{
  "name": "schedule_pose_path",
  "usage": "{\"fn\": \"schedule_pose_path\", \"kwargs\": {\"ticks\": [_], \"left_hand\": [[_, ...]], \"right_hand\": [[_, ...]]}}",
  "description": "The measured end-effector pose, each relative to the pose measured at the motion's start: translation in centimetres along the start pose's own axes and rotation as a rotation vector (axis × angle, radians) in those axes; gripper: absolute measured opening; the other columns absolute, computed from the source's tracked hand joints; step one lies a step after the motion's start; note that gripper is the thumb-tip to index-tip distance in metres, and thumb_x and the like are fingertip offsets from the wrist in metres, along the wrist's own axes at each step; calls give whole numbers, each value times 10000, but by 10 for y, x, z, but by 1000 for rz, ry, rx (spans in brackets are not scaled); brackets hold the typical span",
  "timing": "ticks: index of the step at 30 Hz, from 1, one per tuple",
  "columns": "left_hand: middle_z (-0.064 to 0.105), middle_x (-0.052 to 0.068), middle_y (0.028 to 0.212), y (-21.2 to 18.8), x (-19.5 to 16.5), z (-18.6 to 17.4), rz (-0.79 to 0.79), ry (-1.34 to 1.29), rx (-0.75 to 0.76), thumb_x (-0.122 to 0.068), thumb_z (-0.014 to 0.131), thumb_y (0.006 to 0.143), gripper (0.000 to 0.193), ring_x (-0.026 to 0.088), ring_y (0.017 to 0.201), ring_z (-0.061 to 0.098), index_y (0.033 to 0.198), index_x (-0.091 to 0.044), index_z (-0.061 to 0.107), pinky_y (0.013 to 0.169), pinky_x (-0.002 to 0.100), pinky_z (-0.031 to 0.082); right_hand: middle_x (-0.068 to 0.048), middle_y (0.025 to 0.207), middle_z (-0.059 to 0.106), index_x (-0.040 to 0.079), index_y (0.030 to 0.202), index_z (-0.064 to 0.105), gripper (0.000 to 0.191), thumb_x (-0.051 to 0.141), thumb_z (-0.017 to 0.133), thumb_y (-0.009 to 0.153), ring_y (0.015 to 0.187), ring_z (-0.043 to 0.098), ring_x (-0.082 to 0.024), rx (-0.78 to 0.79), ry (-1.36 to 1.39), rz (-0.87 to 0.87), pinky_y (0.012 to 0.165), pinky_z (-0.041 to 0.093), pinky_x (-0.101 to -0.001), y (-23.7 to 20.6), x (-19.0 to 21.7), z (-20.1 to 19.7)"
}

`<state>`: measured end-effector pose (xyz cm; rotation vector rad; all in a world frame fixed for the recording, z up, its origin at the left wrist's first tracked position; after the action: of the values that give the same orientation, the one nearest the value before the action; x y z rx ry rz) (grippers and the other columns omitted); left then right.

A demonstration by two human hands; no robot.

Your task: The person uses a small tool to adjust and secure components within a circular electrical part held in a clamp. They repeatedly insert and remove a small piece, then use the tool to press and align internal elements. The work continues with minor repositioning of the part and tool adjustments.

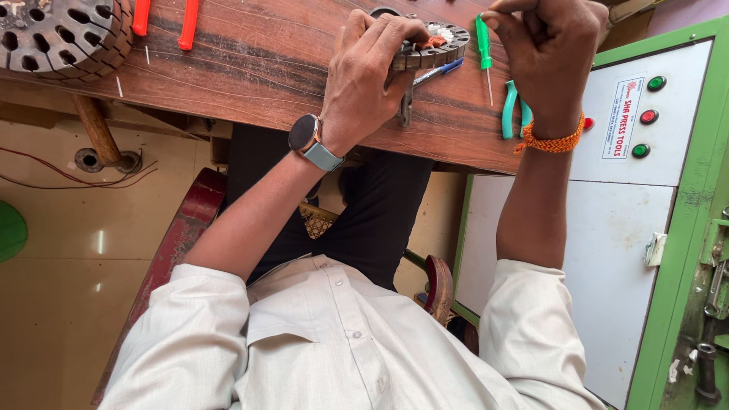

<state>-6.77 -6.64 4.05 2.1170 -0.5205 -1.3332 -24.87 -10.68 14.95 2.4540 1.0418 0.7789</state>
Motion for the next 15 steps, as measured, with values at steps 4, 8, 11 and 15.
{"fn": "schedule_pose_path", "kwargs": {"ticks": [4, 8, 11, 15], "left_hand": [[658, -30, 1188, 0, 0, -1, -11, -12, -3, -10, 845, 819, 537, 243, 1066, 542, 1269, -172, 603, 966, 408, 480], [654, -30, 1179, -1, -1, 0, -14, -7, 1, -9, 843, 830, 536, 243, 1073, 544, 1279, -168, 597, 959, 402, 483], [657, -34, 1185, -1, 0, -1, -9, -10, -13, -14, 848, 812, 553, 240, 1073, 549, 1277, -174, 593, 970, 405, 480], [663, -33, 1211, 0, 1, 0, -10, -34, 1, -21, 850, 822, 563, 234, 1086, 550, 1294, -184, 591, 991, 389, 484]], "right_hand": [[-23, 669, 472, -32, 984, 746, 144, -26, 883, 1027, 605, 399, -88, 6, 44, 81, 580, 281, -274, 4, -6, 2], [-21, 645, 449, -33, 968, 739, 150, 13, 877, 1005, 581, 370, -94, 1, 11, 70, 568, 257, -289, 4, -7, 4], [-26, 626, 415, -11, 877, 660, 246, 68, 853, 1007, 538, 346, -102, 1, -75, 104, 551, 240, -296, 1, -18, 7], [-31, 632, 475, 7, 893, 678, 243, 94, 812, 1077, 551, 397, -126, 39, -128, 115, 535, 281, -317, 4, -40, 20]]}}
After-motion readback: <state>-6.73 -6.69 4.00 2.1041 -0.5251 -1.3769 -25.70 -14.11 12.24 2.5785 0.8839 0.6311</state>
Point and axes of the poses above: each hand's wrist, its own y-axis towards the middle knuckle, its own z-axis out of the palm, x = y × z, the point moved 7 cm from there along y, towards the middle knuckle
